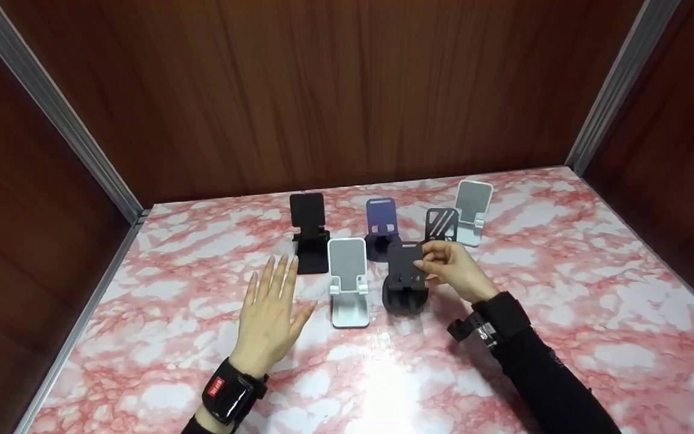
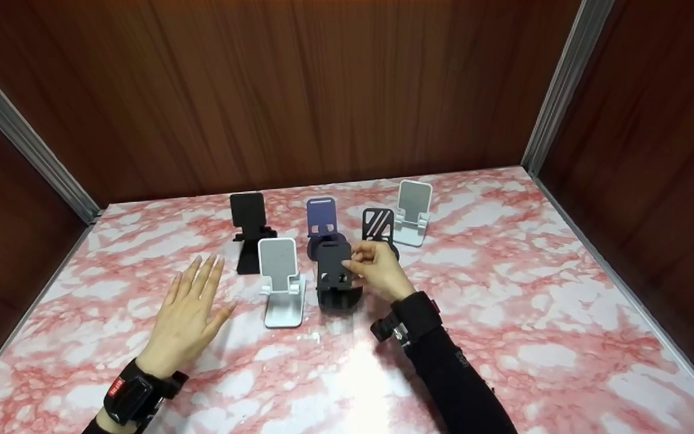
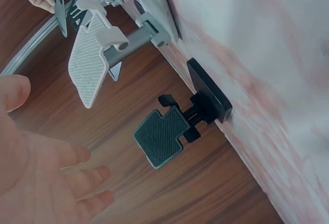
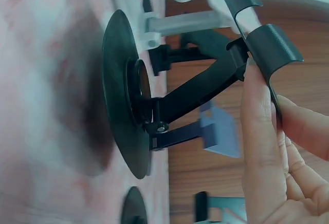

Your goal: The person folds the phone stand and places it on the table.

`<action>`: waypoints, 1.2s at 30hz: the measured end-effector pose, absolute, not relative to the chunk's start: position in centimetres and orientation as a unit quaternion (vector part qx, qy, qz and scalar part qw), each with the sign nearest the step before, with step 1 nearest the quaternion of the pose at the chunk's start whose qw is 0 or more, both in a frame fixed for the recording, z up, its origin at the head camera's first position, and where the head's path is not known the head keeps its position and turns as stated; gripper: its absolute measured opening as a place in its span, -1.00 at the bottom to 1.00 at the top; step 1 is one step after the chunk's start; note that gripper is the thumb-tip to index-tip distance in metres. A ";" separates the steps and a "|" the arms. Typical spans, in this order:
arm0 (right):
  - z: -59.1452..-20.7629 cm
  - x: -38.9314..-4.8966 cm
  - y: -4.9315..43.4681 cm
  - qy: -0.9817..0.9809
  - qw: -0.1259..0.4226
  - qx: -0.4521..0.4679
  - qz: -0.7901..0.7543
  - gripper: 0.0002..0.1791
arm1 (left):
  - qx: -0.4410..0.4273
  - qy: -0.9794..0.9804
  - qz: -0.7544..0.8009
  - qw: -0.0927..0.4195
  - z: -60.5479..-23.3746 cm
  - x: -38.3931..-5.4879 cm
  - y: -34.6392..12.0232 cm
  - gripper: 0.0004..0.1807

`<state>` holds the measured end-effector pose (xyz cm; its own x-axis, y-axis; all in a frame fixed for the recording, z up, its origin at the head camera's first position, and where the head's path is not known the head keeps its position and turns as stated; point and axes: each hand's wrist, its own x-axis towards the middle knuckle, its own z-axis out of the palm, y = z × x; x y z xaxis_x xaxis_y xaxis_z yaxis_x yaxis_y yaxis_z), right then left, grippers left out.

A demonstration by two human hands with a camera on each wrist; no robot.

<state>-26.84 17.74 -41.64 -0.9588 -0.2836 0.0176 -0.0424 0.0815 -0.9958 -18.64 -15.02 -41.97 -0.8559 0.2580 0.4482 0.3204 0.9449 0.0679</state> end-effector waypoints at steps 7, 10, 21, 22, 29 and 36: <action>-40.1 -26.2 18.1 0.707 0.076 -0.140 -0.689 -0.68 | -0.182 -0.948 -0.132 0.224 -41.1 -18.4 -14.2 -0.24; -39.6 -26.0 18.1 0.716 0.068 -0.146 -0.680 -0.70 | -0.201 -0.937 -0.157 0.240 -40.7 -18.5 -13.6 -0.26; -38.2 -24.8 17.5 0.698 0.062 -0.199 -0.685 -0.69 | -0.265 -0.904 -0.283 0.181 -38.7 -20.1 -10.8 -0.31; -38.0 -24.6 17.4 0.697 0.063 -0.202 -0.685 -0.70 | -0.269 -0.899 -0.299 0.171 -38.6 -20.3 -10.6 -0.31; -37.1 -23.9 17.2 0.703 0.058 -0.215 -0.675 -0.69 | -0.289 -0.871 -0.378 0.124 -38.3 -21.4 -9.1 -0.36; -36.7 -23.4 17.0 0.696 0.060 -0.237 -0.676 -0.74 | -0.299 -0.832 -0.468 0.022 -38.9 -21.9 -8.6 -0.39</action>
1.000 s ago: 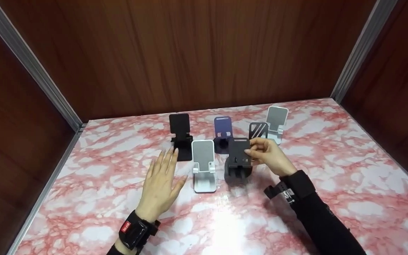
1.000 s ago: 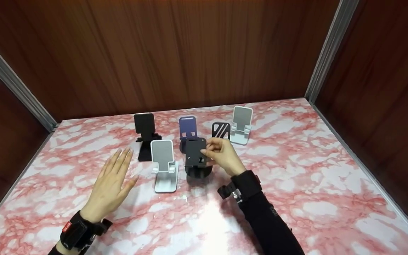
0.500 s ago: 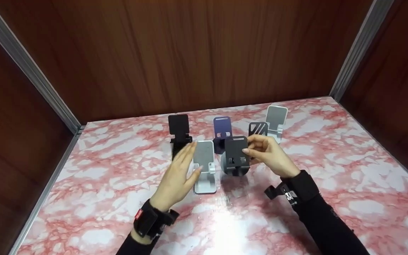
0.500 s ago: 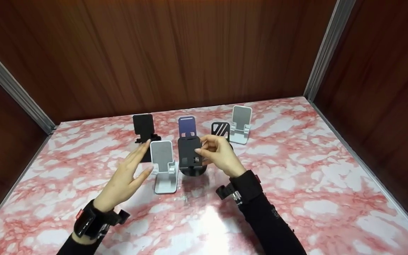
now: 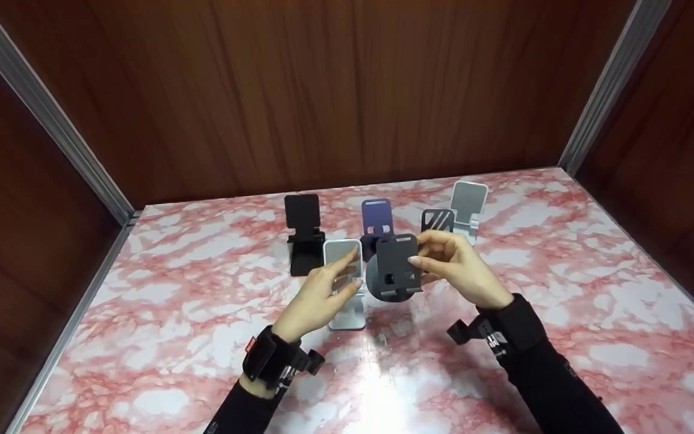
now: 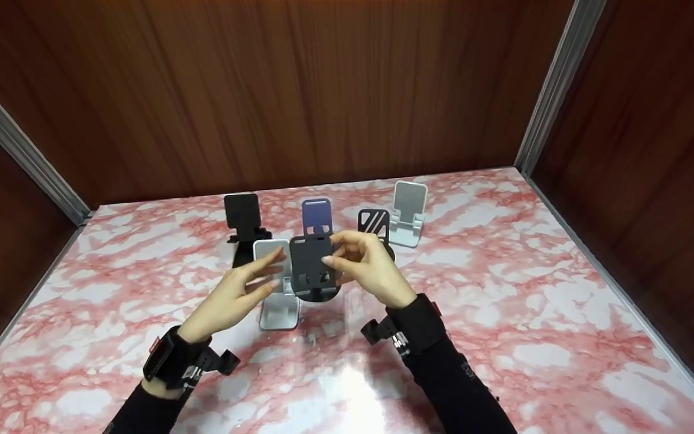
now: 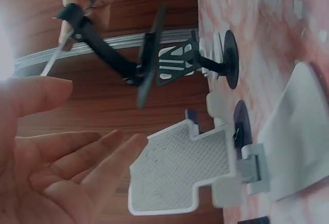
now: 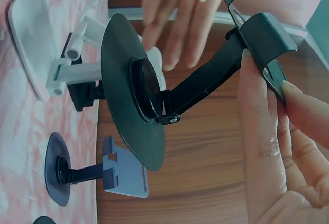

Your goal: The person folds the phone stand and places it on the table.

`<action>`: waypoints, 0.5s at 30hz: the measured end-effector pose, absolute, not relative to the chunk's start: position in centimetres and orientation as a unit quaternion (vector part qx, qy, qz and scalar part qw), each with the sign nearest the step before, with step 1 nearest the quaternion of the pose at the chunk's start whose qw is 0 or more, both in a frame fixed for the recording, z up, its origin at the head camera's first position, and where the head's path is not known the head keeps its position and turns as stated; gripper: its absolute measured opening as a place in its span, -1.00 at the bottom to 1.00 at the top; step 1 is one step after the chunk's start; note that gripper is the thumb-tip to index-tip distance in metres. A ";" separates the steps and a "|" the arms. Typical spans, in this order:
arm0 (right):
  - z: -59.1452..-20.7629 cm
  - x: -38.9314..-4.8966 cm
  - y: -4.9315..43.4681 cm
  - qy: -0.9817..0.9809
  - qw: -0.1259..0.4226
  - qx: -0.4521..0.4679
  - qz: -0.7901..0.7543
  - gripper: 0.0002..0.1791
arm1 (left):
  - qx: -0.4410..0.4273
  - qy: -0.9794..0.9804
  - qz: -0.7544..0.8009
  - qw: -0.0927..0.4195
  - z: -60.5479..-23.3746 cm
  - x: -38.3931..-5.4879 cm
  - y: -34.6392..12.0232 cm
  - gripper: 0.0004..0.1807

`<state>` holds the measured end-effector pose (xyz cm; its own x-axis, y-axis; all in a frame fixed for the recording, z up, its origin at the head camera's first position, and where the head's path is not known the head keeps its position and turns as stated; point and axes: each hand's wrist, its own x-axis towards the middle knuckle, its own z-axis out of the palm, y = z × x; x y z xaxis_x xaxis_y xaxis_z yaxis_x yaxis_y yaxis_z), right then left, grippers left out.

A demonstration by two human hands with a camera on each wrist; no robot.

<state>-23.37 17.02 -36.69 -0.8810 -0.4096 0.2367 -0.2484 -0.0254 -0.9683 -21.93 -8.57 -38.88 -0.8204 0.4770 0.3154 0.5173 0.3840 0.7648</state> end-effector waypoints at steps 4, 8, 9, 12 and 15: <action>-36.5 -23.1 16.9 0.694 0.059 -0.249 -0.673 -0.77 | -0.273 -0.821 -0.502 -0.016 -39.4 -22.1 -8.3 -0.41; -36.4 -22.8 16.7 0.696 0.058 -0.261 -0.666 -0.76 | -0.226 -0.794 -0.561 -0.060 -40.1 -22.5 -7.9 -0.45; -36.4 -22.8 16.6 0.696 0.058 -0.260 -0.667 -0.76 | -0.213 -0.782 -0.582 -0.073 -40.3 -22.6 -7.8 -0.47; -36.4 -22.6 16.4 0.694 0.065 -0.260 -0.668 -0.74 | -0.181 -0.746 -0.632 -0.106 -40.7 -22.9 -7.6 -0.54; -36.4 -22.6 16.3 0.693 0.070 -0.260 -0.669 -0.75 | -0.154 -0.720 -0.665 -0.124 -41.0 -23.1 -7.4 -0.62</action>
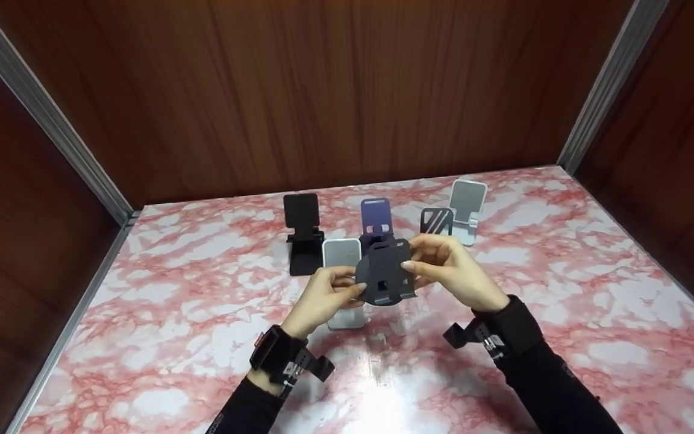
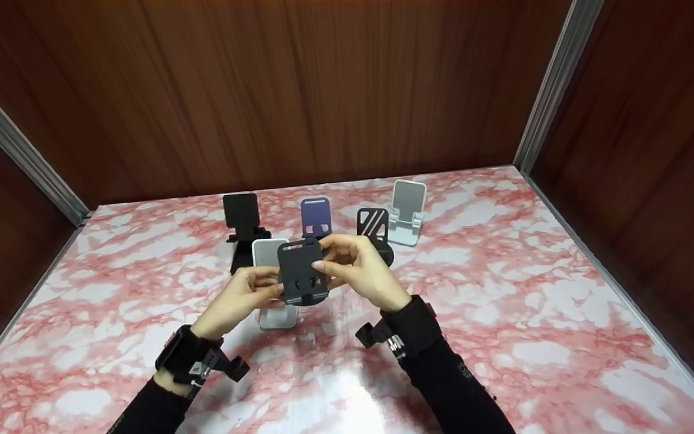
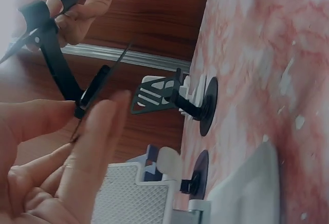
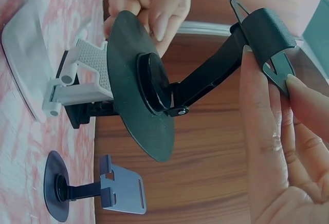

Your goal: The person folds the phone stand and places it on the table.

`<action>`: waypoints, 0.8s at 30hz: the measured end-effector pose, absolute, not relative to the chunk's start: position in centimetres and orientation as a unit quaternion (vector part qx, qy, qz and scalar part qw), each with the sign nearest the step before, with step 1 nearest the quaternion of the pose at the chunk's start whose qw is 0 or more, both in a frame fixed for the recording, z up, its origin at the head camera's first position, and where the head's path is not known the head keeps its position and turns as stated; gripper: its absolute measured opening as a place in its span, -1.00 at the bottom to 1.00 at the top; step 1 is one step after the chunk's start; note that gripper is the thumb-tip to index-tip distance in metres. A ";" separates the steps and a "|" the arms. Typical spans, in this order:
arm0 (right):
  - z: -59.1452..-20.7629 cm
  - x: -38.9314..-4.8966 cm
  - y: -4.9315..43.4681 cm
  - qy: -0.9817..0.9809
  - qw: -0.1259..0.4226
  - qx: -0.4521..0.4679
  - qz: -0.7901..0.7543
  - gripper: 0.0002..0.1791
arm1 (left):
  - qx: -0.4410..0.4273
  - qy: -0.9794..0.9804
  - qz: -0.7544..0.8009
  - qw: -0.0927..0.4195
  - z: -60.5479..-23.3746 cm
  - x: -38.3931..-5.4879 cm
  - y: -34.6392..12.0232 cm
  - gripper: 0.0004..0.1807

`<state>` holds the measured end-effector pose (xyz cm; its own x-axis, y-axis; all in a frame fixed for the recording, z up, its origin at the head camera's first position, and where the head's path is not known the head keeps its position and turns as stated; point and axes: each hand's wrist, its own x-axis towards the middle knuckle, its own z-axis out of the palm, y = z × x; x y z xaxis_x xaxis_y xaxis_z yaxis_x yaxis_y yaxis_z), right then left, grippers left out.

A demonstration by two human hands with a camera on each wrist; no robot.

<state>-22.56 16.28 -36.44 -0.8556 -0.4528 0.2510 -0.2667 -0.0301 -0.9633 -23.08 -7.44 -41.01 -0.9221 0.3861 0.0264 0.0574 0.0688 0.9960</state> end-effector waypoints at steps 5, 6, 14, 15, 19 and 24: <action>-36.5 -22.6 16.2 0.691 0.064 -0.267 -0.669 -0.74 | 0.133 0.698 0.693 0.126 -41.1 -23.1 -7.4 -0.70; -36.5 -22.6 16.2 0.690 0.061 -0.267 -0.670 -0.74 | 0.131 0.697 0.694 0.124 -41.0 -23.1 -7.4 -0.70; -36.6 -22.4 15.8 0.690 0.042 -0.238 -0.682 -0.74 | 0.132 0.700 0.694 0.102 -40.9 -22.8 -7.1 -0.75; -36.6 -22.4 15.8 0.690 0.041 -0.232 -0.684 -0.74 | 0.133 0.700 0.694 0.099 -40.9 -22.8 -7.1 -0.75; -36.8 -22.4 15.6 0.684 0.040 -0.221 -0.693 -0.75 | 0.131 0.703 0.694 0.090 -41.1 -22.8 -6.9 -0.77; -36.9 -22.5 15.6 0.676 0.050 -0.216 -0.703 -0.83 | 0.125 0.701 0.696 0.093 -41.2 -22.9 -6.9 -0.75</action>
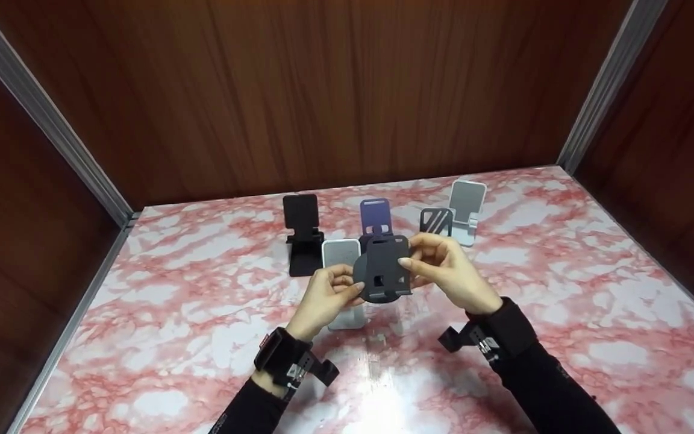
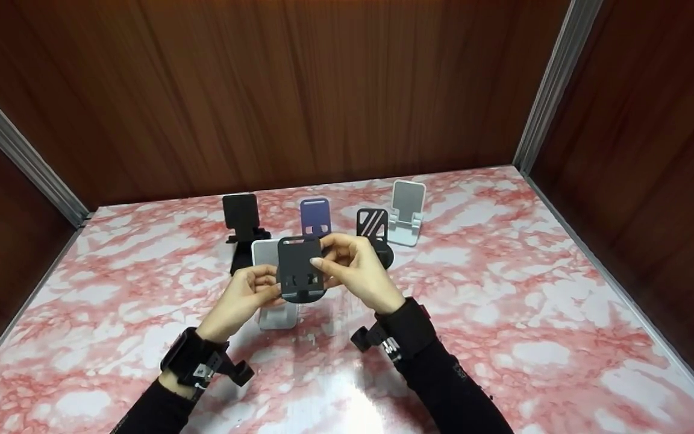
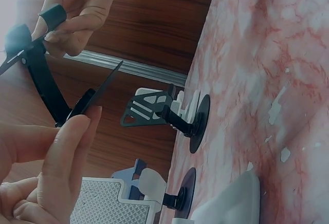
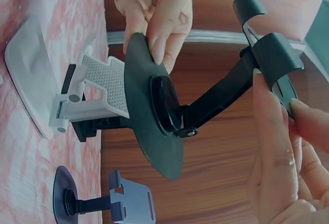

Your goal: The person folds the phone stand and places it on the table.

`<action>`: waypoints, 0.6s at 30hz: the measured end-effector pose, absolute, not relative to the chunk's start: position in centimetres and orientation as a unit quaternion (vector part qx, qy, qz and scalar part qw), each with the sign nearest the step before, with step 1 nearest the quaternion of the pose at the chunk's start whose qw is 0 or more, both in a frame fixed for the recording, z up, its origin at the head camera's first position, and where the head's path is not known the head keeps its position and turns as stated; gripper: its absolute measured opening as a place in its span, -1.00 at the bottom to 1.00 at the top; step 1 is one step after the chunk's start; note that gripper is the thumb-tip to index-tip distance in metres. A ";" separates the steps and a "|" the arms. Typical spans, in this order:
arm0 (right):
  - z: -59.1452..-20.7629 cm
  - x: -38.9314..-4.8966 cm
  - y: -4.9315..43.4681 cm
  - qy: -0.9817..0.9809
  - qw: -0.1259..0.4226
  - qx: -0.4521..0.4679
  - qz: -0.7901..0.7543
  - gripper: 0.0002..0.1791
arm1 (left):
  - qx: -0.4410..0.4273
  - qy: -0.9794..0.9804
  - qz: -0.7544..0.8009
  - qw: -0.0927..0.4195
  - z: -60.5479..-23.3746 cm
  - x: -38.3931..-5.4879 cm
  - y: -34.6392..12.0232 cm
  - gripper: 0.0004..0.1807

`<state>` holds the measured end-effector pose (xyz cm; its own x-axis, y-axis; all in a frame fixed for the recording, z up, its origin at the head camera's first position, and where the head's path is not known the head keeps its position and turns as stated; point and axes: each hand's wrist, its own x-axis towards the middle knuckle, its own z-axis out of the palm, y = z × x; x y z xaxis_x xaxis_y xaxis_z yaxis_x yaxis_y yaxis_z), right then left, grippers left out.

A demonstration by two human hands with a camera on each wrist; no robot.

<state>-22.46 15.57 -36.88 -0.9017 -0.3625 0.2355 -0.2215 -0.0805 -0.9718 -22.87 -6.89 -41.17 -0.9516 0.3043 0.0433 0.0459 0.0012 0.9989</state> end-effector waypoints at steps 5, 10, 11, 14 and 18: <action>-36.9 -22.6 15.5 0.665 0.060 -0.193 -0.719 -0.93 | 0.120 0.693 0.704 0.102 -41.1 -23.0 -6.9 -0.74; -37.0 -22.6 15.7 0.665 0.052 -0.185 -0.722 -0.87 | 0.115 0.687 0.709 0.112 -41.1 -22.9 -6.8 -0.72; -37.1 -22.6 15.7 0.665 0.053 -0.186 -0.722 -0.87 | 0.115 0.688 0.708 0.112 -41.1 -22.9 -6.8 -0.72; -37.1 -22.6 15.7 0.667 0.060 -0.188 -0.719 -0.90 | 0.119 0.694 0.703 0.102 -41.1 -22.8 -6.8 -0.72; -37.1 -22.8 15.9 0.670 0.069 -0.188 -0.715 -0.89 | 0.136 0.704 0.693 0.080 -41.1 -22.8 -6.9 -0.75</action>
